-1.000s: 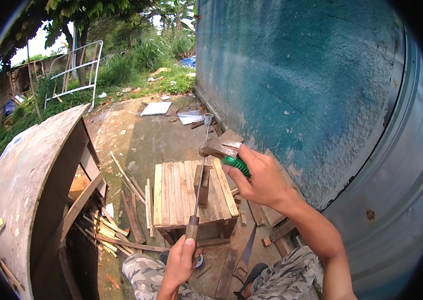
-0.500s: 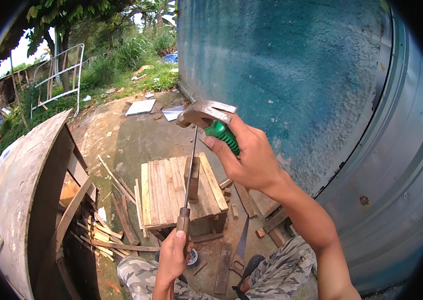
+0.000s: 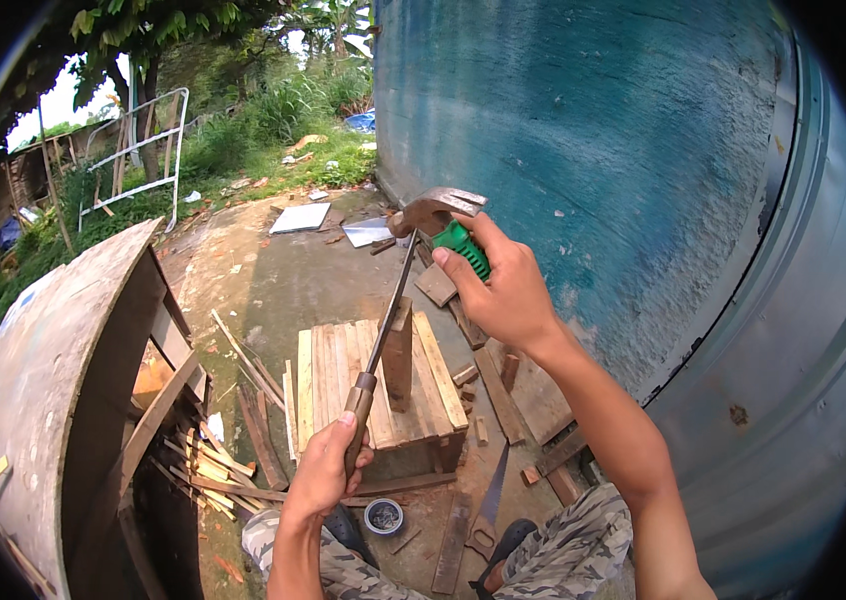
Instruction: The person sits on the ground and uses a hand saw to cut a wooden plank. They then use a hammer to drive nails into the wood, assembling a small wooden structure.
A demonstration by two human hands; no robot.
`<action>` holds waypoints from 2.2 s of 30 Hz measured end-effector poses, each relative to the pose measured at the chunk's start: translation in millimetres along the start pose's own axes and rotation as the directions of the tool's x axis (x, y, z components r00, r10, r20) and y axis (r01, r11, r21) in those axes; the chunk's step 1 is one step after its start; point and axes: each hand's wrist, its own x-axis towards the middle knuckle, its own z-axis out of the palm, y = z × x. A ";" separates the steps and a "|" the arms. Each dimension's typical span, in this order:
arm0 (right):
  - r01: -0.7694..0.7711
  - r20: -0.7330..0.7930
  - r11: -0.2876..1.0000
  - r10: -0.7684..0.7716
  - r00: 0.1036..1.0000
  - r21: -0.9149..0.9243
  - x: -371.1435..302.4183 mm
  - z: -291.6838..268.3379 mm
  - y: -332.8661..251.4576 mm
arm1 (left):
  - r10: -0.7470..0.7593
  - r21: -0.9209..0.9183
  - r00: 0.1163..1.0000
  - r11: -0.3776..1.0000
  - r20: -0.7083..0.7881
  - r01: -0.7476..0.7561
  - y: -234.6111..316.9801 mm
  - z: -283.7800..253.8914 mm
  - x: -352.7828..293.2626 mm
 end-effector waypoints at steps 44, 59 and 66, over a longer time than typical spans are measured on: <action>-0.185 0.376 0.871 0.376 0.847 -0.454 25.2 -1.3 1.6 | -0.049 0.110 0.994 0.993 0.097 0.038 25.3 -15.4 21.8; -0.144 0.109 0.953 0.179 0.978 -0.267 19.5 -24.4 12.7 | -0.077 0.119 0.993 0.991 0.093 0.066 31.4 -22.0 31.6; -0.116 0.228 0.921 0.211 0.950 -0.371 18.2 -12.0 10.1 | -0.062 0.147 0.989 0.988 0.131 0.042 31.6 -22.3 32.8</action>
